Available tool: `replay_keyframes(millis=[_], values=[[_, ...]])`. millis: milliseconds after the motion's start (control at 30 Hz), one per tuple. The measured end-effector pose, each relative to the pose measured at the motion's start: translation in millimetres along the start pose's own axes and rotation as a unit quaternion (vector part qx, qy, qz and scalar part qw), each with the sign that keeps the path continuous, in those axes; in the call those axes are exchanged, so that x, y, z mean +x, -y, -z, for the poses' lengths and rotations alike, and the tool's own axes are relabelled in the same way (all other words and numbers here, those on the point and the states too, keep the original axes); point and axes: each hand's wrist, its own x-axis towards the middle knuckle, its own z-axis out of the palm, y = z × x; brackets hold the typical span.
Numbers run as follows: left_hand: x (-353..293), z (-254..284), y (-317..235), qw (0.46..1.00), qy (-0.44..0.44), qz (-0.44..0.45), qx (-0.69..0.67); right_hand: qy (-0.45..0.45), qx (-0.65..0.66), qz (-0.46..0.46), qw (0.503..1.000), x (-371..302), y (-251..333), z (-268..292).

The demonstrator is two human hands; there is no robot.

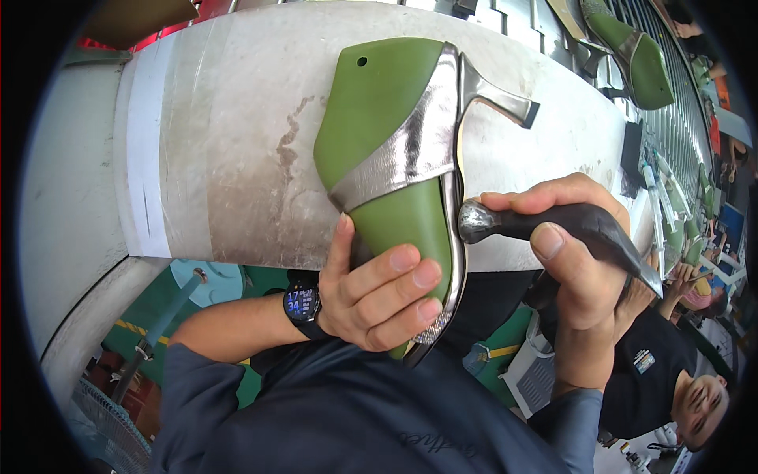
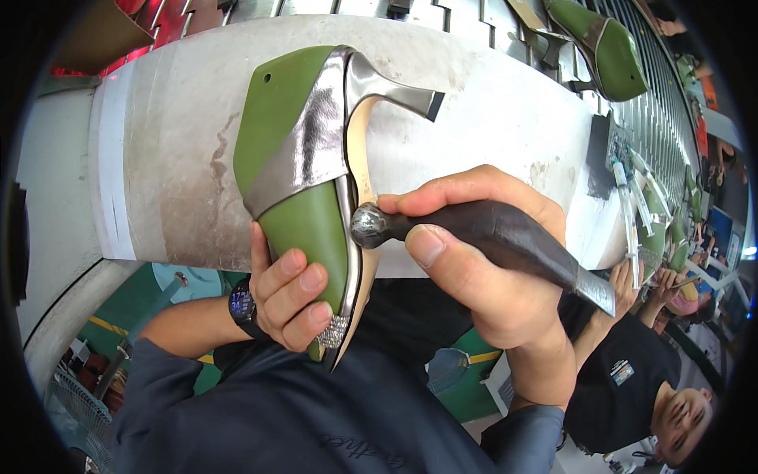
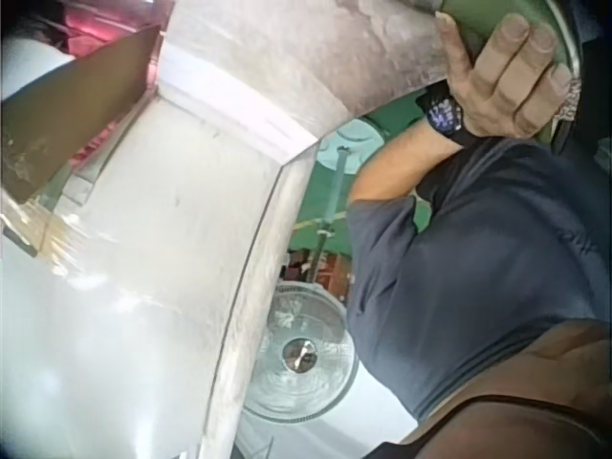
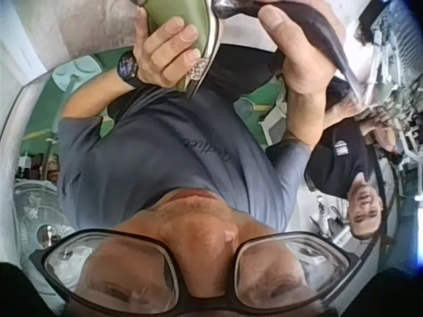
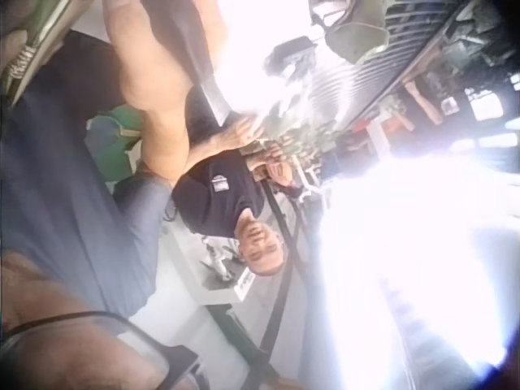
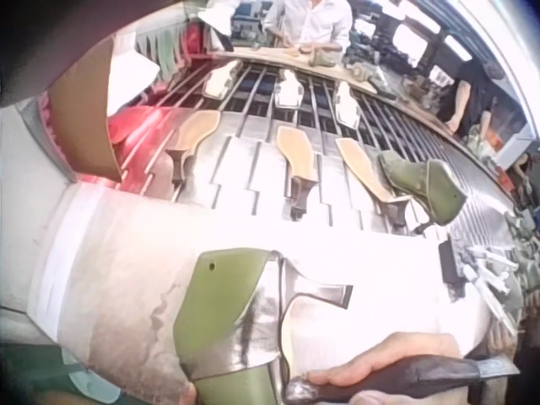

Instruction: The person attaches outsoles to lasted high-heeled shoes, pressing the soles into place by hand and tapping around the edges using a hammer.

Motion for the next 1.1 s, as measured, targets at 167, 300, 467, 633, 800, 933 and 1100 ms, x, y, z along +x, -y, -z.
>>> replay_keyframes(millis=[167, 300, 467, 633, 800, 933, 1100], values=[[-3, 4, -4, 0.999, 0.020, 0.021, -0.026, 0.000, -0.038, 0.007, 0.999, 10, 1, -6], [-3, 2, -8, 0.999, 0.019, 0.023, -0.030, -0.046, -0.129, -0.027, 0.990, 13, 15, -14], [-1, 1, -7, 0.999, 0.022, 0.026, -0.039, 0.061, -0.206, -0.138, 0.967, 61, 50, -6], [0, 7, -3, 0.998, 0.038, 0.022, -0.041, -0.014, -0.142, -0.067, 0.987, 29, 27, -15], [0, 9, -4, 0.998, 0.045, 0.022, -0.045, -0.083, -0.002, 0.073, 0.994, 18, -7, -24], [3, 9, -3, 0.997, 0.047, 0.022, -0.056, -0.054, -0.221, 0.009, 0.974, 44, 24, -18], [-1, 5, 4, 1.000, 0.027, 0.003, -0.016, -0.008, -0.192, -0.002, 0.981, 54, 28, -15]])
